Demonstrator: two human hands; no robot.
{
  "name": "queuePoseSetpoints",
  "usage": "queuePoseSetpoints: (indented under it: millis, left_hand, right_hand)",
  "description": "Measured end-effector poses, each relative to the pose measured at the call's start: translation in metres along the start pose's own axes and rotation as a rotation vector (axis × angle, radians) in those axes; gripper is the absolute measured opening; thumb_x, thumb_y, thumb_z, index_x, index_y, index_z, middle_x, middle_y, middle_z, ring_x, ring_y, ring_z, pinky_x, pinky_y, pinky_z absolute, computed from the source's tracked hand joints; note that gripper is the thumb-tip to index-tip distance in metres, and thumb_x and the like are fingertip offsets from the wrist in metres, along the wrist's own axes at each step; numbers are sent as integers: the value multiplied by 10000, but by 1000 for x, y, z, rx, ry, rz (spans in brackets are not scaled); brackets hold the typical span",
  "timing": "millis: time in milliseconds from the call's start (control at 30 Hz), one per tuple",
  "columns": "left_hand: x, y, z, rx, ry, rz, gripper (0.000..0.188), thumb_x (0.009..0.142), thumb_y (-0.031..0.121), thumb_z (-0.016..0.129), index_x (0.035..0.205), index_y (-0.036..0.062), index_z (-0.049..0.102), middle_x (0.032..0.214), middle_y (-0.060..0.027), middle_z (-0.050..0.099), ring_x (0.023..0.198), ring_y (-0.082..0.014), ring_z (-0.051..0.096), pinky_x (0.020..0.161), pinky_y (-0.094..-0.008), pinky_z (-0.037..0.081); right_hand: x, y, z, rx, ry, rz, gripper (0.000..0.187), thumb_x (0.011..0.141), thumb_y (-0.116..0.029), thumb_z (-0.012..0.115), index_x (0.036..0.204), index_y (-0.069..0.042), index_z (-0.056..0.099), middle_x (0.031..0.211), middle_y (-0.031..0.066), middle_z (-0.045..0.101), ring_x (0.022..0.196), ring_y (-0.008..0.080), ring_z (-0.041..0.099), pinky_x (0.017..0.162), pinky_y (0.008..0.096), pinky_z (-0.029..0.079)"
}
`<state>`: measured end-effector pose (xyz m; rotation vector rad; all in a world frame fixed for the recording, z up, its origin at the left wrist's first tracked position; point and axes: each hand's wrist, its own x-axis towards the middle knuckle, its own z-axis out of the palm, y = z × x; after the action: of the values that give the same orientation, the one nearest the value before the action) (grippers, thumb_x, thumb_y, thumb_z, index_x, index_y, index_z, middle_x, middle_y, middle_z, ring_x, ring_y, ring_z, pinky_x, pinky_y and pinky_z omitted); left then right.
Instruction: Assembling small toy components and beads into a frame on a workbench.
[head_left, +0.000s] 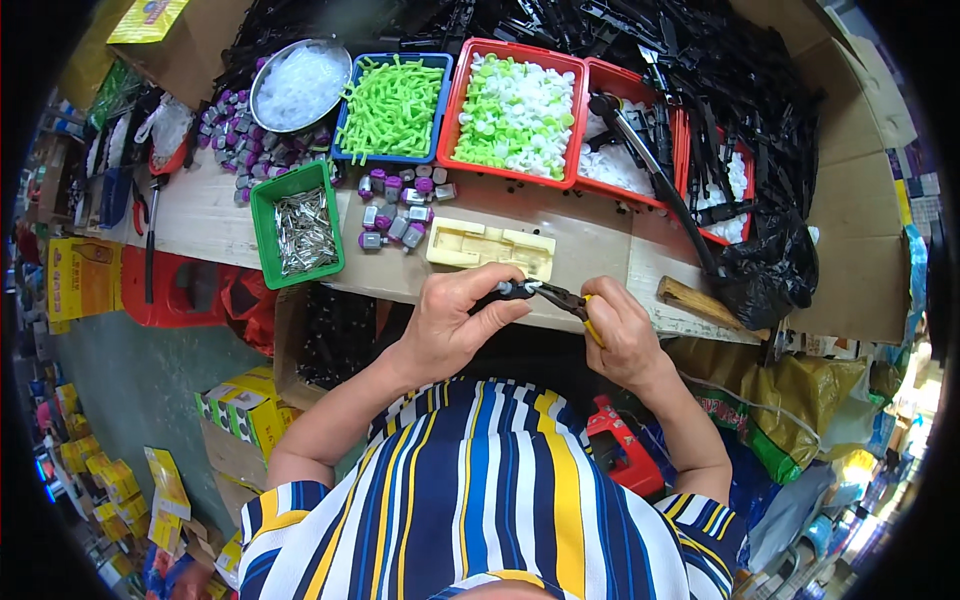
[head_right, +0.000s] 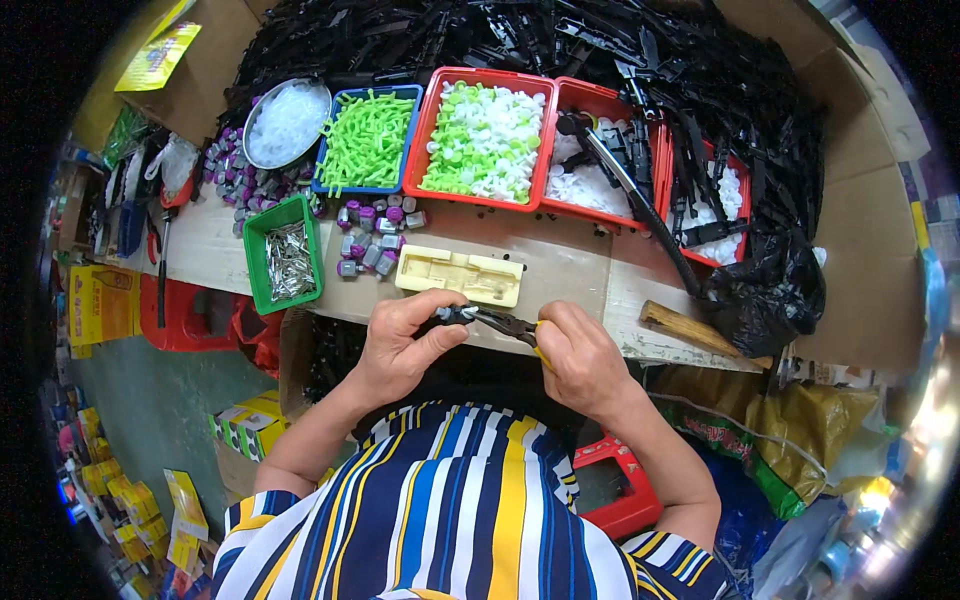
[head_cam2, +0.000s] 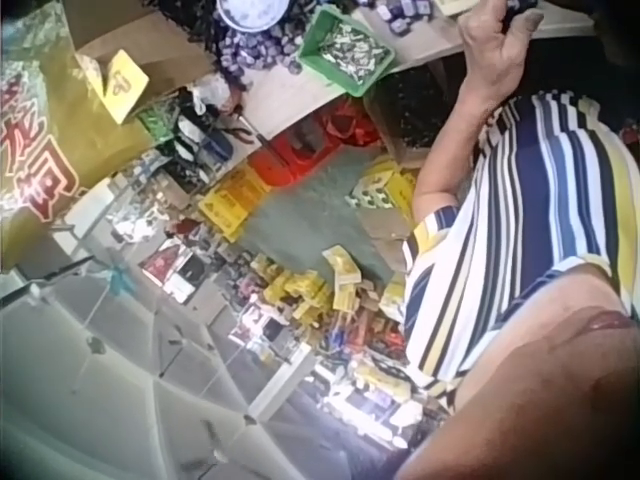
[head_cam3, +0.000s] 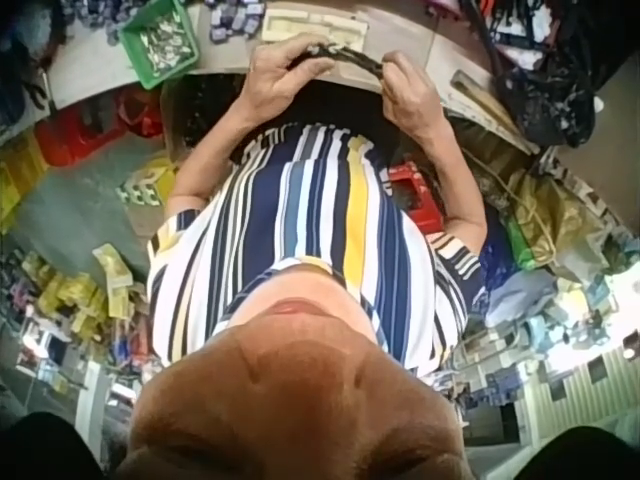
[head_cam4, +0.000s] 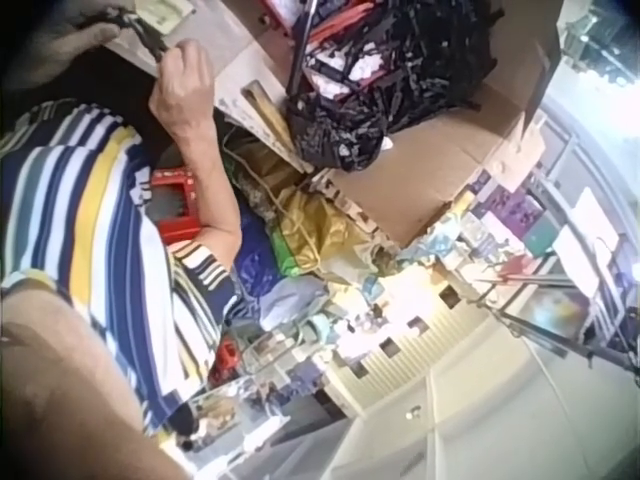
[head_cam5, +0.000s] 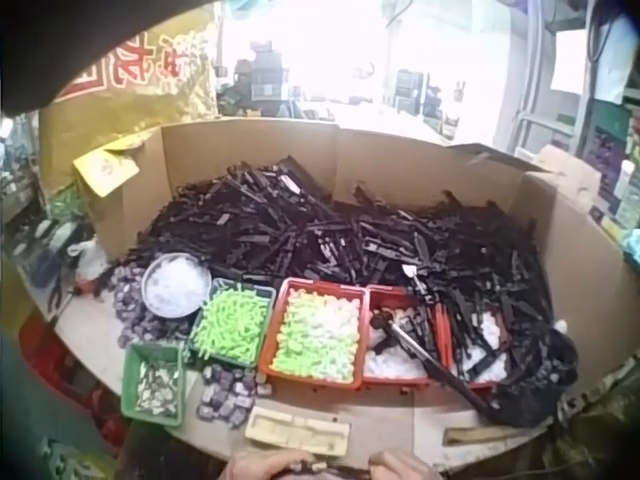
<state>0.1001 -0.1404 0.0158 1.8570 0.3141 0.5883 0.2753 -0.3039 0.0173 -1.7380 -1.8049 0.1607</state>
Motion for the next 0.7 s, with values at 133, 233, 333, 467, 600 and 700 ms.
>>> queuePoseSetpoints:
  millis: [133,233,333,467,600,700]
  left_hand:
    - [3,-3,-9,-576,-279,-414,230,946,179,662,1042,-29,640,765,-51,633,630,-100,567,555,-247,454]
    - [11,-6,-12,-876,-429,-579,273,961,246,649,982,-26,632,692,-41,592,580,-101,541,510,-235,431]
    - [10,-18,-9,-1201,-639,-631,377,931,329,675,974,-41,617,663,-61,575,524,-120,522,493,-235,414]
    - [7,-20,-5,-1213,-610,-591,337,953,289,655,998,-43,623,699,-59,596,561,-115,546,511,-236,434]
    - [8,-11,-2,-786,-296,-385,349,928,287,691,1042,-38,633,791,-89,637,649,-141,588,581,-266,475]
    - [7,-11,-3,-597,-181,-285,306,925,229,697,1069,-37,648,810,-77,655,714,-128,613,649,-253,489]
  right_hand:
    - [-1,2,-6,-9,0,-37,243,638,133,598,792,24,445,914,209,552,781,374,588,679,405,507]
    - [0,1,-13,-72,2,-83,214,642,54,609,779,-15,461,883,153,563,773,315,586,643,389,485]
    - [1,1,-17,-97,-17,-119,197,649,35,610,765,-23,461,892,134,573,770,291,588,625,371,469]
    - [-1,4,-18,-129,10,-103,185,670,23,624,796,-26,498,958,130,598,807,287,602,675,360,471]
    - [-3,-2,-22,-100,24,72,273,677,18,645,938,-26,580,1234,167,578,1074,312,602,895,430,435]
    - [-3,-9,-13,-220,-52,119,491,624,64,612,1105,-29,587,1425,200,473,1271,366,505,1037,548,319]
